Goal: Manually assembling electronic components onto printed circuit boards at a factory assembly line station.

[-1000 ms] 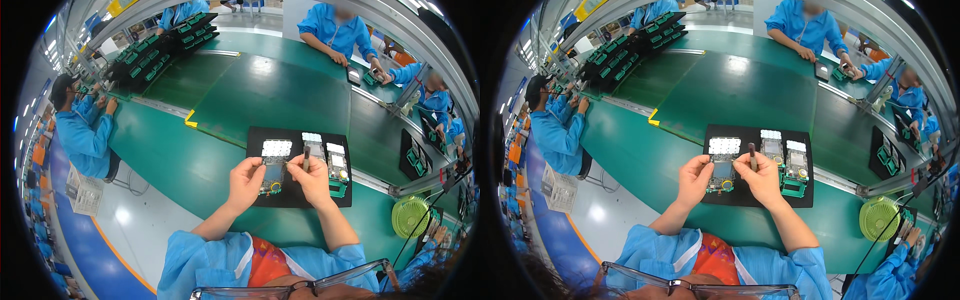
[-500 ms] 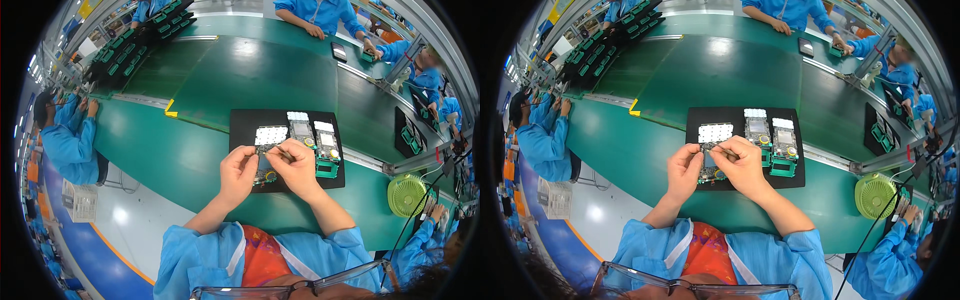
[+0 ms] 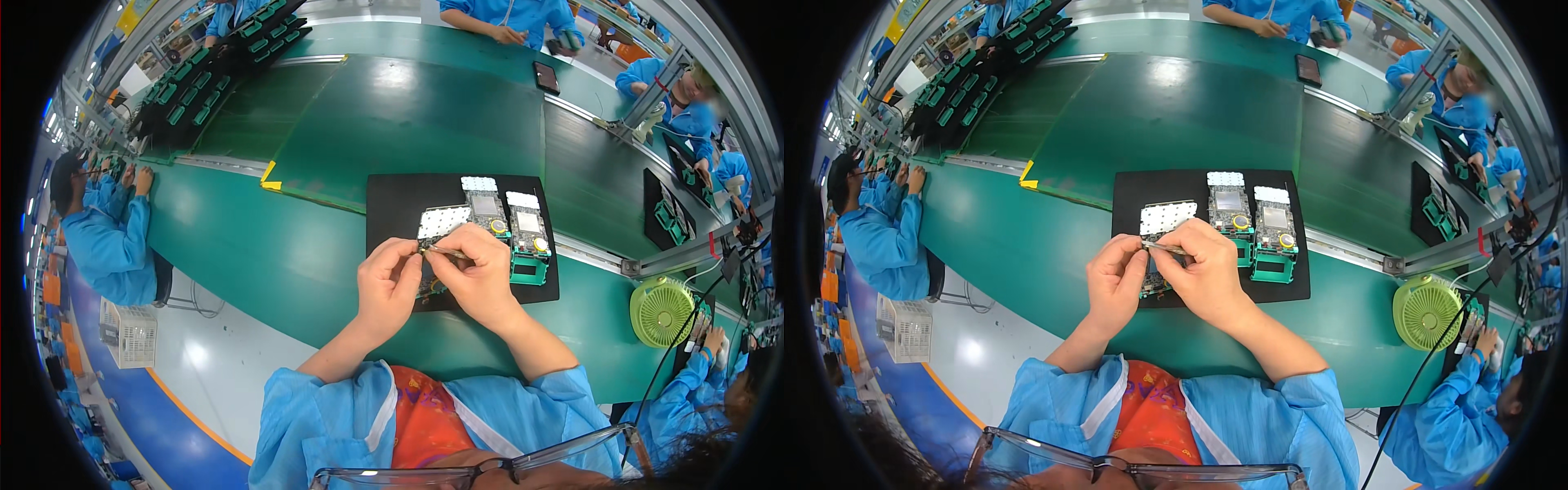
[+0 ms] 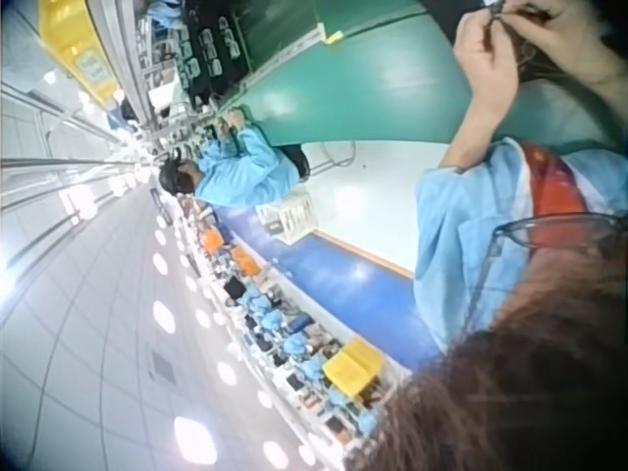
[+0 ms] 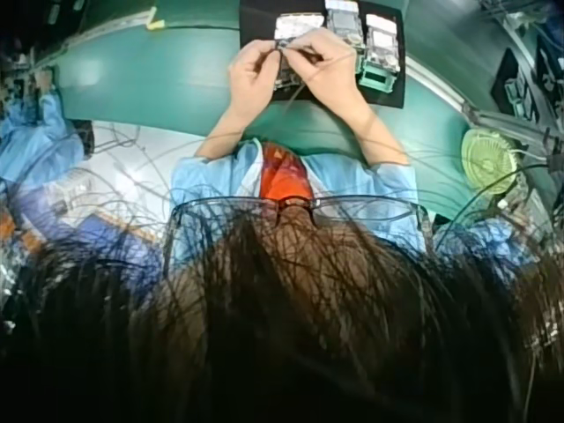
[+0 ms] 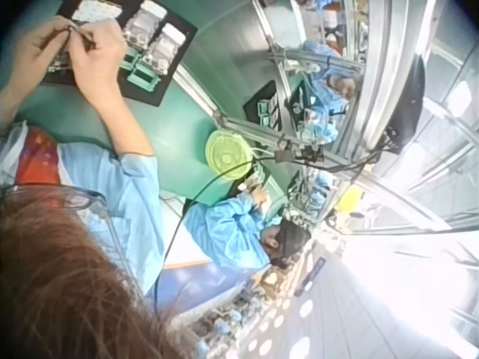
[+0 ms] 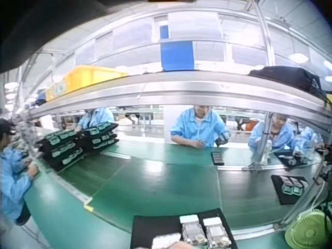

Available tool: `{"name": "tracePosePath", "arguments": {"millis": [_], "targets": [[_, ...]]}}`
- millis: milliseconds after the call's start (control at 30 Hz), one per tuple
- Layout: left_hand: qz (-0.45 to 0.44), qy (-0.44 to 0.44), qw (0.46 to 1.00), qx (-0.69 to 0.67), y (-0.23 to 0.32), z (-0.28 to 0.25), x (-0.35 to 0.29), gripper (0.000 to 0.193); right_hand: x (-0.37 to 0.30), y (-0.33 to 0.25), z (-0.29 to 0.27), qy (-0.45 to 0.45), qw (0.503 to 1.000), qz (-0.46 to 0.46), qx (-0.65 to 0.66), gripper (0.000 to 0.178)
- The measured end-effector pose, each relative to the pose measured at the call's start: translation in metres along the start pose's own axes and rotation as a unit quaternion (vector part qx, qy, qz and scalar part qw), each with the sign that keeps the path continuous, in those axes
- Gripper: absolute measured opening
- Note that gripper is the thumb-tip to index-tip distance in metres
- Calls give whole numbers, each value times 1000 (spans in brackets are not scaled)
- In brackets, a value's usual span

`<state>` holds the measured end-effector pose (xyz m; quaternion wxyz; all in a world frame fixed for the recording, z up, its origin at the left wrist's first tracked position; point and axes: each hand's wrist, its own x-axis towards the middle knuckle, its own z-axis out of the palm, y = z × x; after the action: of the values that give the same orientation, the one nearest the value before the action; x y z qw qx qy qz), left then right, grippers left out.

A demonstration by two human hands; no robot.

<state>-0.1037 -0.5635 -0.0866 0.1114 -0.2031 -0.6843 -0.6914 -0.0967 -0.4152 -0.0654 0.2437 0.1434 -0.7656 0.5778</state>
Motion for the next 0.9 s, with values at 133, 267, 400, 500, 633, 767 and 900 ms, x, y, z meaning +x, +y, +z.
{"name": "tracePosePath", "arguments": {"millis": [133, 267, 400, 500, 633, 767, 900], "targets": [[8, -2, 1000, 14, 3, 1, 0, 12, -1, 2, -1, -6, 1000, -6, 5, 7], [11, 8, 1000, 19, 6, 3, 0, 8, -1, -1, -3, -13, 1000, 1, 2, 8], [-4, -7, 999, 43, 4, 1, 1, 3, -3, -3, -4, -8, 999, -36, -25, 10], [14, -11, 999, 43, -2, 2, 2, 4, -4, -3, -5, -10, 998, -45, -49, 13], [10, 0, 999, 52, 1, 1, 4, 3, 0, -18, -13, 7, 993, -45, -111, 24], [18, 2, 998, 60, 0, -6, 5, 4, 4, -12, -25, -53, 989, -38, -136, 17], [35, -6, 998, 43, -1, -6, 5, 6, 0, -9, -19, -54, 993, 18, -99, 18]]}}
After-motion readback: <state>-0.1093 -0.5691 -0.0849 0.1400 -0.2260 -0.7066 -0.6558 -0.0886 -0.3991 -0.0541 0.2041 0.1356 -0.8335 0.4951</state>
